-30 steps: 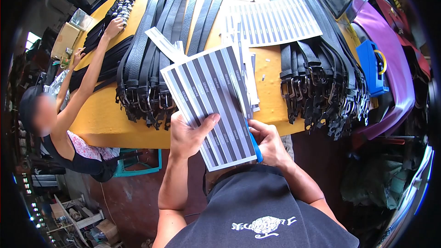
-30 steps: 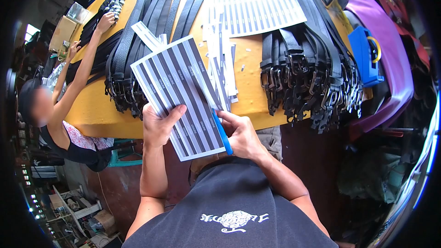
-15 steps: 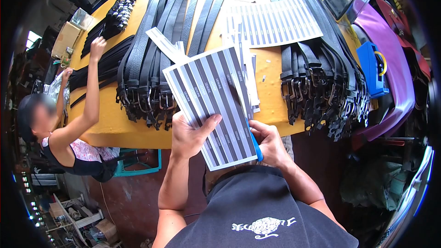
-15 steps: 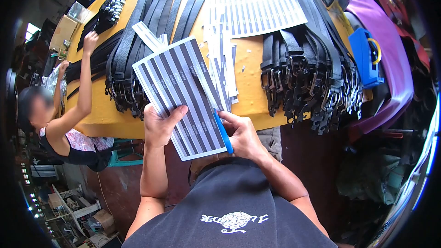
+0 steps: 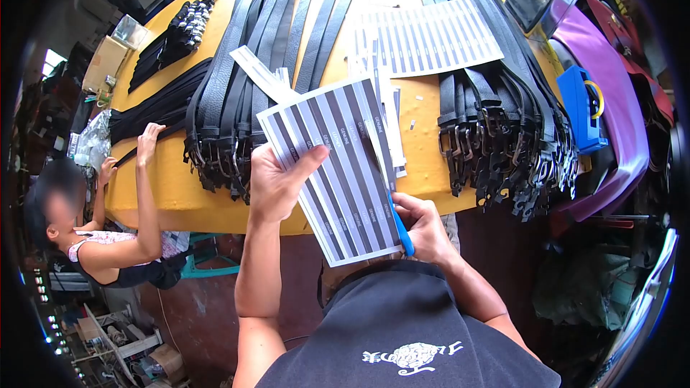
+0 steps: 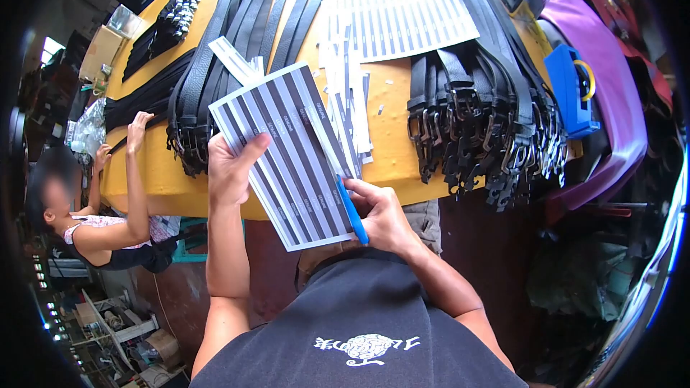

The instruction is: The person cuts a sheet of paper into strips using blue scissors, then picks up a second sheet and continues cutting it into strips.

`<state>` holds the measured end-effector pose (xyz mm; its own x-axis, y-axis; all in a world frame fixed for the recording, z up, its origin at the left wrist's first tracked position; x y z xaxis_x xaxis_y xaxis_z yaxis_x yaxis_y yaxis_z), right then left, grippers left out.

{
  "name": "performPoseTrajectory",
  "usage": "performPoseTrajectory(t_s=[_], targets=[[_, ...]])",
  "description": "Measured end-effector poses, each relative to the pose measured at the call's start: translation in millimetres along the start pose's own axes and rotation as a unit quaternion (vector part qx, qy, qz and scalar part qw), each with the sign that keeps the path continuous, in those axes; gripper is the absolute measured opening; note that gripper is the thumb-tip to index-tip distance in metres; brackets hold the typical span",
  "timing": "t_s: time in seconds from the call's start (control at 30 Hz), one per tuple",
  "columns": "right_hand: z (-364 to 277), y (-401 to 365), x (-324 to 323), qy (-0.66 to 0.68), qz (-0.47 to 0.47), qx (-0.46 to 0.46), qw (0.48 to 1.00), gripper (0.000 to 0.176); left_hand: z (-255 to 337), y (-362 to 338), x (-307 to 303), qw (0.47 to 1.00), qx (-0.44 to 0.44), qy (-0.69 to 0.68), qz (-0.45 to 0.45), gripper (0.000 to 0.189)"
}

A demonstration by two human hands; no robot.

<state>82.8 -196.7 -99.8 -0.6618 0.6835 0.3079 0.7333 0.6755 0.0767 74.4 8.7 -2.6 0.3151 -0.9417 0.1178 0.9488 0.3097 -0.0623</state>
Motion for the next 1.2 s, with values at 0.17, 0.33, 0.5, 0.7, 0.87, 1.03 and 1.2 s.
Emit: performPoseTrajectory(t_s=[0.17, 0.33, 0.5, 0.7, 0.87, 1.03, 1.2], targets=[[-8, 1, 2, 0.019, 0.017, 0.007, 1.000, 0.054, 8, -4, 15, 0.990, 0.032, 0.134, 0.004, 0.014], [-10, 3, 5, 0.017, 0.004, 0.001, 1.000, 0.056, -1, -14, 16, 0.989, 0.014, 0.147, -0.002, 0.013], [-14, 9, 9, -0.004, -0.009, -0.014, 1.000, 0.055, -7, -20, 16, 0.990, 0.007, 0.142, 0.001, 0.011], [-12, 10, 10, 0.003, -0.011, -0.023, 1.000, 0.056, -11, -22, 12, 0.992, 0.012, 0.127, 0.003, 0.012], [-9, 9, 8, -0.002, -0.013, -0.008, 1.000, 0.056, -9, -23, 13, 0.994, 0.012, 0.108, 0.008, 0.013], [-9, 9, 8, -0.003, -0.003, -0.010, 1.000, 0.055, -9, -23, 13, 0.995, 0.012, 0.102, 0.004, 0.013], [-7, 10, 7, -0.005, 0.000, -0.002, 1.000, 0.054, -10, -23, 12, 0.995, 0.011, 0.101, 0.002, 0.014]])
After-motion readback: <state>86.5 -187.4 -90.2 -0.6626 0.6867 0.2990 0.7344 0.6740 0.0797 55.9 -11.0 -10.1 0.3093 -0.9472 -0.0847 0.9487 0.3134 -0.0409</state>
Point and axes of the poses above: each hand's wrist, its own y-axis towards the middle knuckle, its own x-axis out of the palm, z = x × y, the point moved 6 cm from there along y, towards the middle knuckle, and after that the axes turned 11 degrees about -x, right-handed, at the moved point
